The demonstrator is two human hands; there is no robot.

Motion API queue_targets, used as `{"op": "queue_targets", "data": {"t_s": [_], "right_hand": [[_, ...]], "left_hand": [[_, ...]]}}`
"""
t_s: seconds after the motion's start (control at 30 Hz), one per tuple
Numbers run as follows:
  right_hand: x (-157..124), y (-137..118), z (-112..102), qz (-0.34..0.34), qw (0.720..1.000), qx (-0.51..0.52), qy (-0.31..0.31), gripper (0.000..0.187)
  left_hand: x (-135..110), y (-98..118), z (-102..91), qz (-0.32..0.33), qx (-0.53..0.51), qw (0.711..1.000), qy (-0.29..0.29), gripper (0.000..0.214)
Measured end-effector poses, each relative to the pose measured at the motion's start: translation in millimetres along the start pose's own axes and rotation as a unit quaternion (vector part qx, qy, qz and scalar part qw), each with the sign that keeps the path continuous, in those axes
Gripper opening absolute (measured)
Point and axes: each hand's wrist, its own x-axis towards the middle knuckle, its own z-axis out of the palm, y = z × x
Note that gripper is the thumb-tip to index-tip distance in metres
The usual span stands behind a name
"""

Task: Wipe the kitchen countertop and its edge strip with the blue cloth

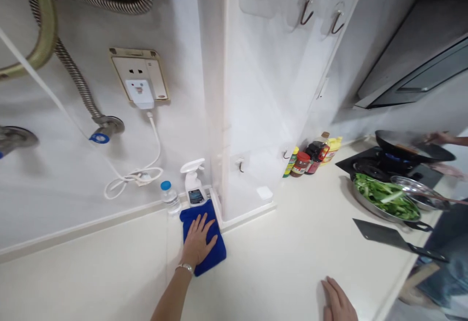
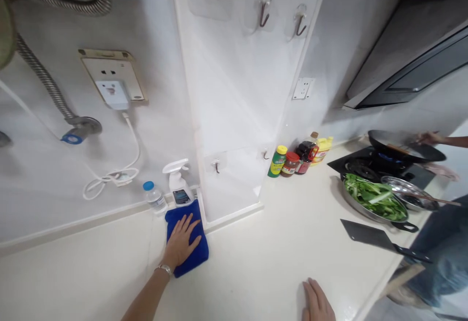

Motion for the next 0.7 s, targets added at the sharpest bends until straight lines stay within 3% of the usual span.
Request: {"op": "queue_targets", "data": {"t_s": [0.13,0.27,0.53,0.7], "right_hand": [[5.0,-8.0,0.8,0.018,0.999,-0.001,0.027,0.049],[10.0,-21.0,-4.5,0.035,0.999,0.003,0.024,0.05],[15.9,-34.6,-16.2,0.021,0.999,-0.008,0.036,0.049],[19.4,-40.1,-27.1,0.017,1.0,-0.011,0.024,0.05]], "left_hand": [[-0.9,7.4,0.9,-0.015,-0.004,1.0,0.009,0.059],[-22.1,28.8,-1.3,-0.033,0.0,0.999,0.021,0.069],[-109.5,81.5,-4.7,0.004,0.049,0.996,0.07,0.071],[-162.5,137.7,-9.1,0.006,0.065,0.994,0.086,0.075]]}}
